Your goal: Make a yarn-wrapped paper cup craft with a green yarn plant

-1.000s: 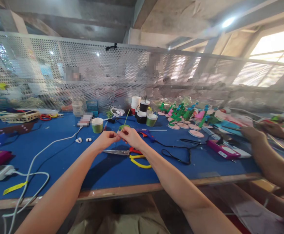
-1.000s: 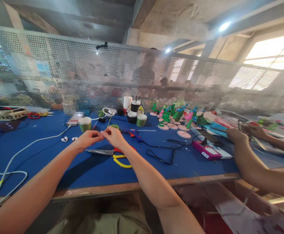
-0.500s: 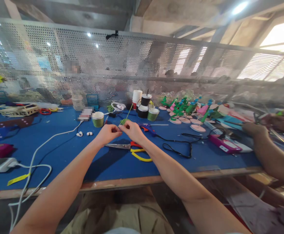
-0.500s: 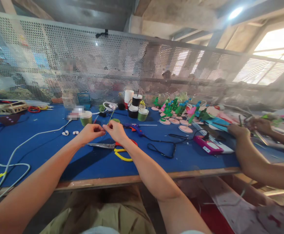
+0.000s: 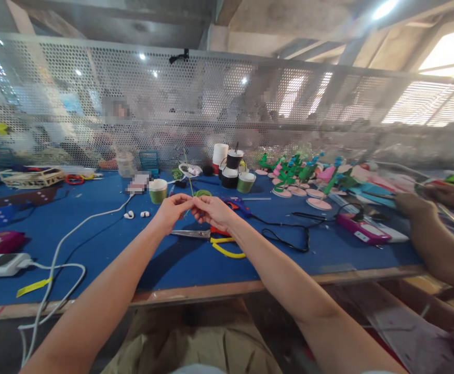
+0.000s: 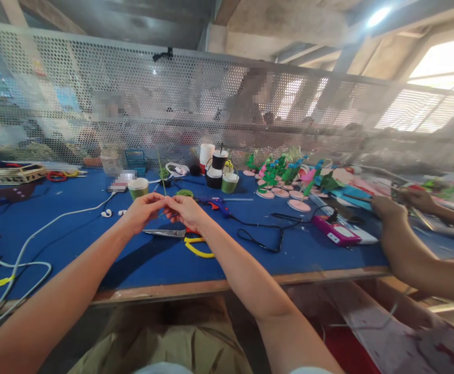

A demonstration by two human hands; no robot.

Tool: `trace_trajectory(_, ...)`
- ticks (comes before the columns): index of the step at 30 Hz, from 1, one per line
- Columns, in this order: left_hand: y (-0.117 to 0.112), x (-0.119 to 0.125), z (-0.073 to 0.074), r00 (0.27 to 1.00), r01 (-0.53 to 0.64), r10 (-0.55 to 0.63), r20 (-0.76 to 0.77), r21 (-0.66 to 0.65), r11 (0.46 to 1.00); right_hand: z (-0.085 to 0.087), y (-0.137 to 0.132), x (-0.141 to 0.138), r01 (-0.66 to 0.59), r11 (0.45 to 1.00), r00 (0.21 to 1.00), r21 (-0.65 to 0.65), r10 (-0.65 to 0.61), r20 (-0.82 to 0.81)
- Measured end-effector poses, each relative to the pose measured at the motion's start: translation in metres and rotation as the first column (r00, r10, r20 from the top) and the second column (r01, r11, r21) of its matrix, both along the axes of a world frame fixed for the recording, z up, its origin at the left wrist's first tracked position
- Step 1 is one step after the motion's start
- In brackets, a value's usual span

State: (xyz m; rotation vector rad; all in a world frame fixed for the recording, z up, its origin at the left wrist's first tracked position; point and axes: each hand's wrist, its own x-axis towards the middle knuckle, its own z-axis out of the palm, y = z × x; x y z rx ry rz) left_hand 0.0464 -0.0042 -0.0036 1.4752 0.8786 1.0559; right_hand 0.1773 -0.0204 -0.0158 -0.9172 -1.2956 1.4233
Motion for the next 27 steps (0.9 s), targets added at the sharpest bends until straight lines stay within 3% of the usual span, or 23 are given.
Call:
trace_trajectory(7, 0.001, -0.003, 0.002, 0.999, 0.0, -0.001, 0.052, 0.026, 1.0, 0.003, -0.002, 0.0, -0.067, 0.996, 0.988, -0.054, 0.059, -0.139)
trace_trajectory(12, 0.0, -0.004, 0.007, 1.0, -0.025, 0.026, -0.01, 0.099, 0.995, 0.004, -0.001, 0.001, -0.028, 0.998, 0.991, -0.048, 0.021, -0.133)
trace_trajectory(19, -0.002, -0.009, 0.014, 0.99, -0.011, 0.033, -0.14, 0.157, 0.988, 0.002, 0.002, -0.001, 0.103, 0.994, 0.995, 0.047, -0.102, -0.02)
trace_trajectory(27, 0.006, -0.004, 0.014, 0.979, -0.04, 0.047, -0.199, 0.042, 0.998, 0.003, 0.001, -0.001, 0.139, 0.975, 0.951, 0.173, -0.18, 0.251)
